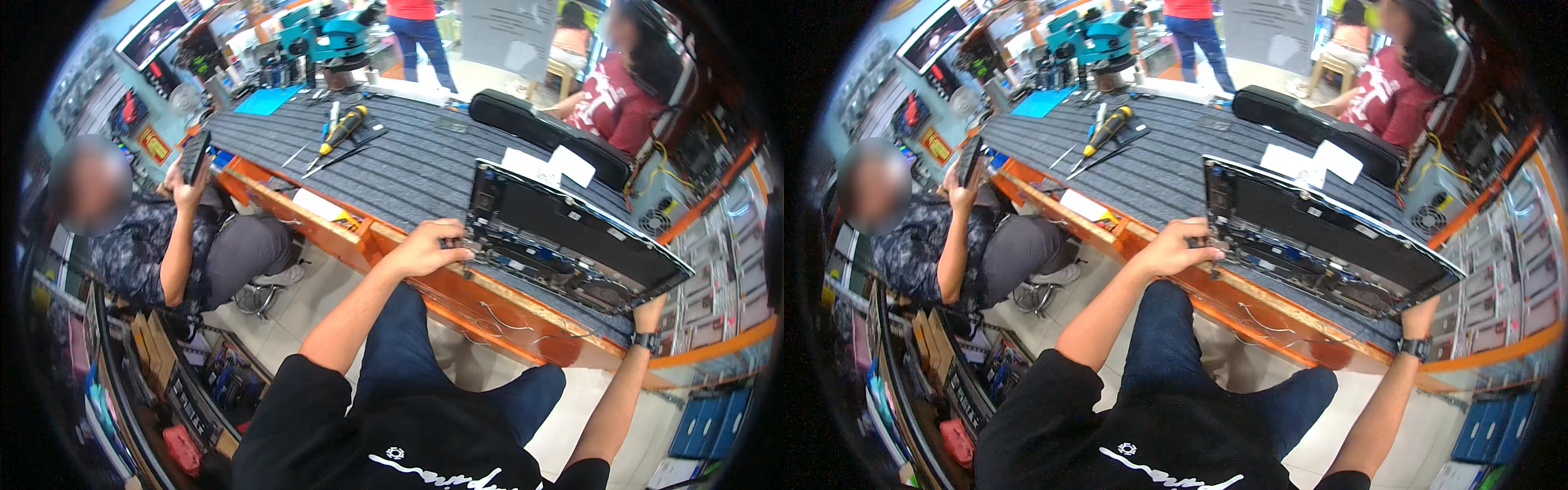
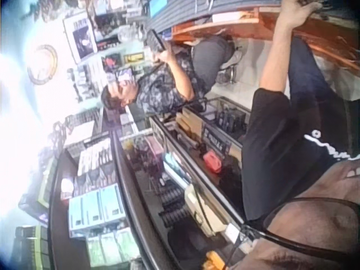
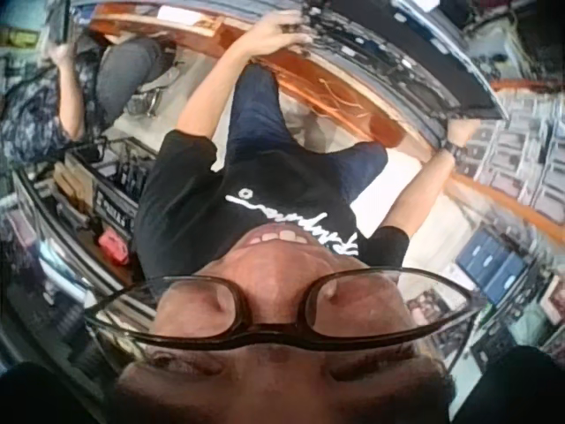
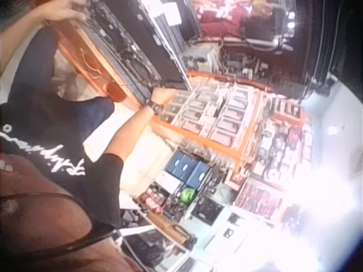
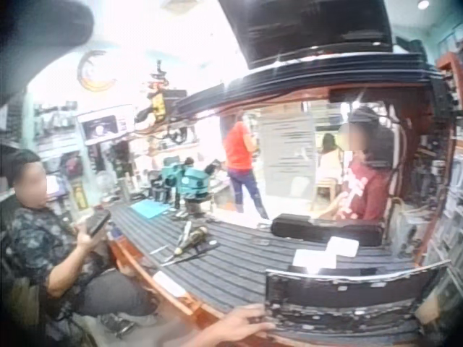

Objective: The person opens a laptop, removes the back cover, and uses a screwdriver to detach internal components. They disconnect cables, remove the battery, and then reinstall it by reconnecting the battery connector and placing the battery back into the chassis.

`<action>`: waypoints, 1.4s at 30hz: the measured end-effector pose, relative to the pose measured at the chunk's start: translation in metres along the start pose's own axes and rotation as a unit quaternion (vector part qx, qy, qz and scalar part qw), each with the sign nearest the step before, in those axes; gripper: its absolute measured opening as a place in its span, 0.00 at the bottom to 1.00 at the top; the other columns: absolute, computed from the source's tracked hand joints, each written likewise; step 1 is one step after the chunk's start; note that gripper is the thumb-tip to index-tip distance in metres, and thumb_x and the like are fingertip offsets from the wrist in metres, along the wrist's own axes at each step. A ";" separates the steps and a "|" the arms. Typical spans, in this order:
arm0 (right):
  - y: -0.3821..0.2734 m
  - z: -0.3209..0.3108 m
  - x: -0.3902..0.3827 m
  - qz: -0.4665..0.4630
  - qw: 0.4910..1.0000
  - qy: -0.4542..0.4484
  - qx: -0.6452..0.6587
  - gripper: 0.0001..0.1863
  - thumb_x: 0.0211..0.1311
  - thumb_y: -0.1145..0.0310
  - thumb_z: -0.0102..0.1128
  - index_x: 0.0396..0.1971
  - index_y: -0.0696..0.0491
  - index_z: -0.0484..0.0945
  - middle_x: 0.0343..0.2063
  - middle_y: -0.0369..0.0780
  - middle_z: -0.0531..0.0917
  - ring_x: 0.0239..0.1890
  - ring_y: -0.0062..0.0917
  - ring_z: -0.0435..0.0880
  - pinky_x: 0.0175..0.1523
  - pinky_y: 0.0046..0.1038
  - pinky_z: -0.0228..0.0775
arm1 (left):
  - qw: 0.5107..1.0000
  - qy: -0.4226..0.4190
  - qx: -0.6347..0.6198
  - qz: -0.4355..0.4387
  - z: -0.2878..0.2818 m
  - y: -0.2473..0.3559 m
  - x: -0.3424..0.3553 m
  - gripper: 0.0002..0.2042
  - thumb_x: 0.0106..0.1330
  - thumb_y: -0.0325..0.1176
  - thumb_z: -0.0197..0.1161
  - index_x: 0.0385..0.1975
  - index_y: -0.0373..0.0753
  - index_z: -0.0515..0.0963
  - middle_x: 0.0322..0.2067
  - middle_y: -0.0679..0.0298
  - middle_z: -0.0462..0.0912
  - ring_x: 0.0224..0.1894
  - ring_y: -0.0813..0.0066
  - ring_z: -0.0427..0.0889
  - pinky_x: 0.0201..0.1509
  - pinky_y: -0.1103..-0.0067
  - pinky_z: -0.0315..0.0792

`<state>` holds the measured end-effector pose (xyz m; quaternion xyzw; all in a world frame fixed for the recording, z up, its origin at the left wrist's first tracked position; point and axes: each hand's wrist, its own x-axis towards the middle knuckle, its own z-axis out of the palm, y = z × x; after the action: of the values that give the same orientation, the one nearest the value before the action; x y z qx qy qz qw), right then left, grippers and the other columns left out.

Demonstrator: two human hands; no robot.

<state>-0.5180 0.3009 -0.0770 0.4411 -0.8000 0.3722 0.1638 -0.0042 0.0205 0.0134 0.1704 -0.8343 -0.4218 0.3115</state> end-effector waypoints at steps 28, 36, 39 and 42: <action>-0.135 -0.034 0.012 0.004 1.000 -0.027 0.002 0.05 0.58 0.71 0.64 0.27 0.58 0.81 0.29 0.47 0.81 0.38 0.44 0.82 0.46 0.41 0.76 | 0.984 0.031 -0.012 -0.175 0.001 -0.010 -0.006 0.05 0.62 0.24 0.74 0.33 0.35 0.83 0.31 0.70 0.83 0.33 0.85 0.78 0.38 0.84 0.71; -0.134 -0.033 0.013 0.018 0.999 -0.026 0.002 0.06 0.59 0.70 0.65 0.28 0.58 0.82 0.31 0.47 0.81 0.38 0.44 0.82 0.46 0.41 0.76 | 0.986 0.039 -0.013 -0.164 0.001 -0.014 -0.006 0.06 0.61 0.22 0.74 0.34 0.35 0.82 0.31 0.71 0.83 0.32 0.85 0.78 0.37 0.85 0.71; -0.133 -0.029 0.017 0.013 1.000 -0.018 0.019 0.07 0.58 0.69 0.67 0.28 0.58 0.83 0.32 0.47 0.82 0.39 0.44 0.82 0.47 0.41 0.76 | 0.986 0.041 0.001 -0.162 0.000 -0.014 -0.006 0.05 0.61 0.22 0.74 0.33 0.35 0.82 0.30 0.71 0.82 0.32 0.85 0.77 0.36 0.85 0.70; -0.140 -0.031 0.016 -0.006 1.000 0.004 0.000 0.05 0.56 0.71 0.67 0.29 0.57 0.83 0.32 0.48 0.82 0.39 0.45 0.82 0.47 0.41 0.76 | 0.977 0.061 -0.026 -0.201 0.007 0.001 -0.007 0.04 0.60 0.25 0.74 0.30 0.34 0.84 0.27 0.69 0.82 0.30 0.83 0.77 0.34 0.82 0.69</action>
<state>-0.4130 0.2681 0.0162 0.4446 -0.7967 0.3730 0.1689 -0.0032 0.0294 0.0087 0.3523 -0.7509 -0.4862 0.2751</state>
